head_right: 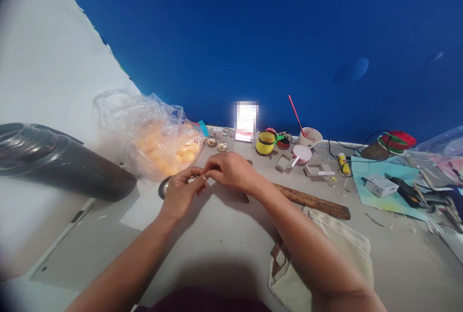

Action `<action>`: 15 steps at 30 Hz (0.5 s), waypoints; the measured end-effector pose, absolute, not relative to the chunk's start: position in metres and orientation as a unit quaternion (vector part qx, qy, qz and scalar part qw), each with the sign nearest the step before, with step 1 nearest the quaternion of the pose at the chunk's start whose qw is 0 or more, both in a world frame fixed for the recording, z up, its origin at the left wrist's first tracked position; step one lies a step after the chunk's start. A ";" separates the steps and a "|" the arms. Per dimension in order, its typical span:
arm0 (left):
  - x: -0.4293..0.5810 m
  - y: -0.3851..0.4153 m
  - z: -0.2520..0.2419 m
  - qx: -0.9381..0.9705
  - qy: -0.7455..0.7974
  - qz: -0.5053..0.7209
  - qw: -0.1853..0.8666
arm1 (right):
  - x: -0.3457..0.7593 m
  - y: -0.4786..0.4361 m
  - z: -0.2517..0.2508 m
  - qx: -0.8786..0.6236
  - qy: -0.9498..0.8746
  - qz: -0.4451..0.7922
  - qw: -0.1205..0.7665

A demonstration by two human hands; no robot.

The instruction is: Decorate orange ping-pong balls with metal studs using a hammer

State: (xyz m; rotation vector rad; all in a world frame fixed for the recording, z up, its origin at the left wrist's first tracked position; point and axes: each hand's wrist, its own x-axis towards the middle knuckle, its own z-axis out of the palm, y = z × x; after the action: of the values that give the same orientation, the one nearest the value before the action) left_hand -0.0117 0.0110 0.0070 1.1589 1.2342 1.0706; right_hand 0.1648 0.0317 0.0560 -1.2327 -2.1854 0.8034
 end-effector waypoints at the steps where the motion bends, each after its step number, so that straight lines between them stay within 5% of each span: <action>1: -0.011 0.011 0.008 0.476 0.500 0.451 0.566 | 0.167 0.032 0.060 -0.456 -0.802 0.304 0.240; 7: -0.008 0.004 0.022 0.391 0.350 0.413 0.744 | 0.190 0.016 0.056 -0.461 -0.678 0.468 0.329; 11: -0.002 -0.004 0.025 0.453 0.390 0.411 0.688 | 0.195 0.000 0.020 -0.382 -0.459 0.667 0.446; 15: 0.003 -0.007 0.014 0.483 0.425 0.417 0.642 | 0.193 -0.008 -0.002 -0.331 -0.347 0.734 0.480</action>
State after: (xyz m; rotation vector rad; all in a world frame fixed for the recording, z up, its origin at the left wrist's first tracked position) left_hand 0.0029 -0.0070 0.0139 1.0999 0.9684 0.9512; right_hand 0.1925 -0.0084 -0.0024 -0.8081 -0.8464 1.7910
